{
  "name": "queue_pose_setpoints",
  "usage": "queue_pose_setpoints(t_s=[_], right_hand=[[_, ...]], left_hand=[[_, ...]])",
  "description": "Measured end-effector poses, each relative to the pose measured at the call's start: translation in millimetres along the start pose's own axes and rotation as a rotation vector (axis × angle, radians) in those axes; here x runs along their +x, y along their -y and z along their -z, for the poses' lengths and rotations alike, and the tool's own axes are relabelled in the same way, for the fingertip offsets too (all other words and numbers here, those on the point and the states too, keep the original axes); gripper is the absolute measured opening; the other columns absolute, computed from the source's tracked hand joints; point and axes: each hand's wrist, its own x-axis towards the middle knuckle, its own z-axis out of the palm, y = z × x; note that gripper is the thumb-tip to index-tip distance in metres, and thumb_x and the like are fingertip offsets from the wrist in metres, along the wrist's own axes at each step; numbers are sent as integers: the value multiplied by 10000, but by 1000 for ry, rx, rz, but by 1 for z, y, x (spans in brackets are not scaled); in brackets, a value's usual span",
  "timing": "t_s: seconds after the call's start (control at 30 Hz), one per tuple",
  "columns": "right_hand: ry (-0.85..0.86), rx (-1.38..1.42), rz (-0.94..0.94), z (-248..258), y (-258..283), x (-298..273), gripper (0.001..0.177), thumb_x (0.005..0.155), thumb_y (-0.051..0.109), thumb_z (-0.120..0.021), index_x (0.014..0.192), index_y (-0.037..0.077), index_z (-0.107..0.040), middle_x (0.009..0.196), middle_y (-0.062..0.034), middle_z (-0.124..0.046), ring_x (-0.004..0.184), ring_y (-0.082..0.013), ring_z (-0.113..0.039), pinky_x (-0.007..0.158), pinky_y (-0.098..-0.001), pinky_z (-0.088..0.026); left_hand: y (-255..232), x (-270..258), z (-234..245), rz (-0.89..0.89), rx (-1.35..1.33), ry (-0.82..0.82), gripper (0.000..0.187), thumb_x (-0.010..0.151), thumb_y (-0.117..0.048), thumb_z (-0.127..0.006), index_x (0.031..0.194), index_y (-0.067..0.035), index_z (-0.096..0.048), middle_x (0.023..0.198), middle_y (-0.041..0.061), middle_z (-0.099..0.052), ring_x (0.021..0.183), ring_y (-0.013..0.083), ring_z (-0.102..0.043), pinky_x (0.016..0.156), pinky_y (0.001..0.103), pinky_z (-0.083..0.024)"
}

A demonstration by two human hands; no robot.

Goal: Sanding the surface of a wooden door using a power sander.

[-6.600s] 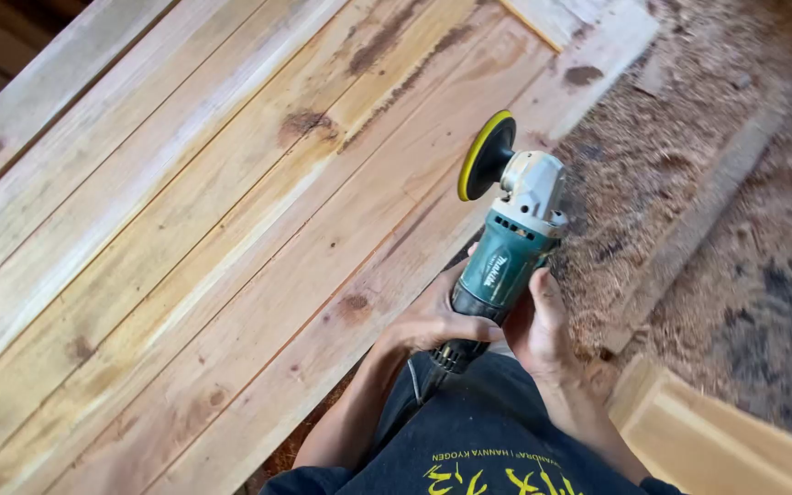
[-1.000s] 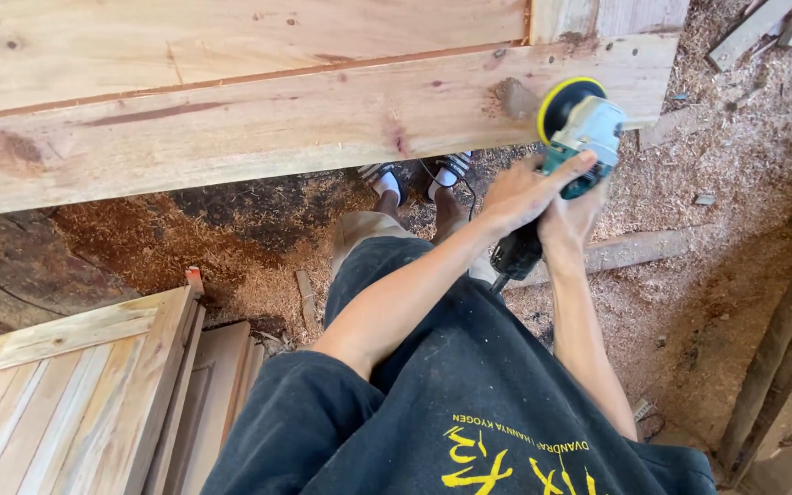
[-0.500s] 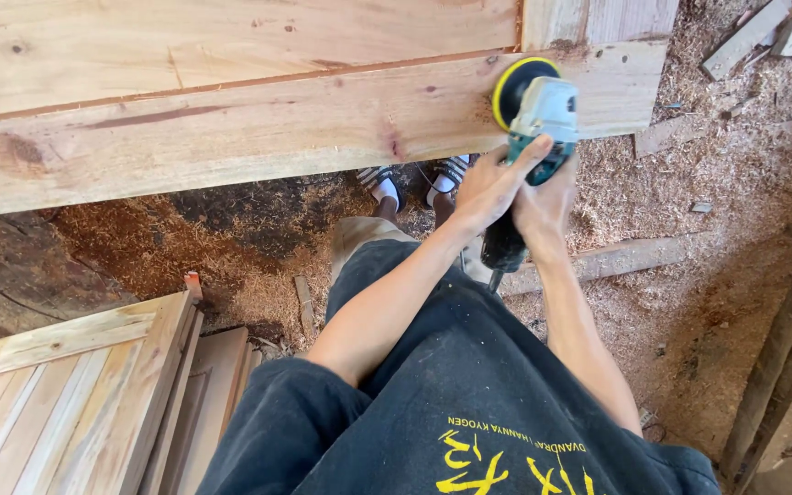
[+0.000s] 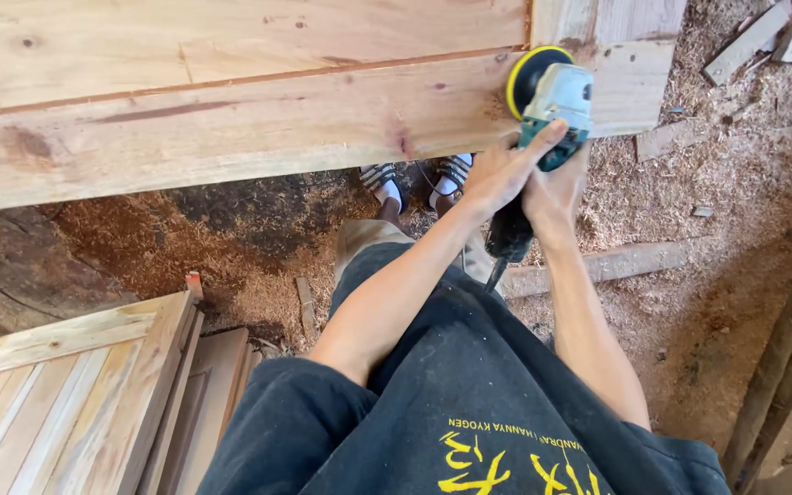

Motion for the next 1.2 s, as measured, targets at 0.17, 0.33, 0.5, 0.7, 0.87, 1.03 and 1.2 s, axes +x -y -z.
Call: queue_pose_setpoints(t_s=[0.17,0.33,0.5,0.7,0.87,1.03,1.2], right_hand=[[7,-22,18,13,-19,19,630,929,372,-833,1322,45,-466,1206,-290,-632,1171,-447,-633,936,-571,-506],[40,-67,-11,-2,-11,5,674,891,437,-838,1316,79,-458,1230,-283,-619,1185,-458,-616,947,-554,-516],[24,-47,-42,1,-8,-19,620,847,400,-834,1261,92,-489,1149,-269,-642,1132,-434,-648,873,-557,-502],[19,-60,-13,14,-2,-21,570,882,336,-816,1263,50,-501,1163,-263,-650,1120,-425,-650,887,-571,-506],[83,-64,-22,-16,20,-34,644,819,386,-852,1245,63,-494,1122,-269,-651,1106,-456,-653,857,-564,-511],[109,-92,-76,-17,8,-33,661,804,432,-844,1228,76,-483,1086,-262,-668,1067,-458,-665,808,-576,-492],[106,-117,-72,10,-4,-17,641,808,427,-840,1242,111,-491,1109,-258,-654,1116,-446,-646,844,-555,-494]], left_hand=[[-10,8,-10,-57,-45,21,1010,637,-876,-427,1242,-109,-685,1292,220,-698,1357,375,-545,1187,483,-384],[0,-4,12,-47,-7,8,1021,620,-903,-400,1237,-145,-695,1284,206,-703,1360,359,-540,1190,513,-365],[36,8,-11,-19,-42,16,946,667,-873,-489,1256,-159,-681,1251,196,-715,1320,371,-575,1153,487,-428],[24,-5,-8,-26,-74,26,996,647,-868,-488,1268,-113,-679,1263,229,-701,1324,397,-569,1161,494,-411],[42,-15,20,-5,-140,-39,875,687,-885,-519,1216,-213,-703,1226,165,-721,1317,368,-567,1147,488,-424],[46,-16,17,23,-155,-64,885,692,-868,-524,1249,-201,-691,1265,175,-704,1343,368,-543,1167,476,-404],[43,-2,-9,-10,-134,-14,920,704,-871,-497,1267,-166,-676,1270,184,-699,1338,376,-551,1179,490,-396]])
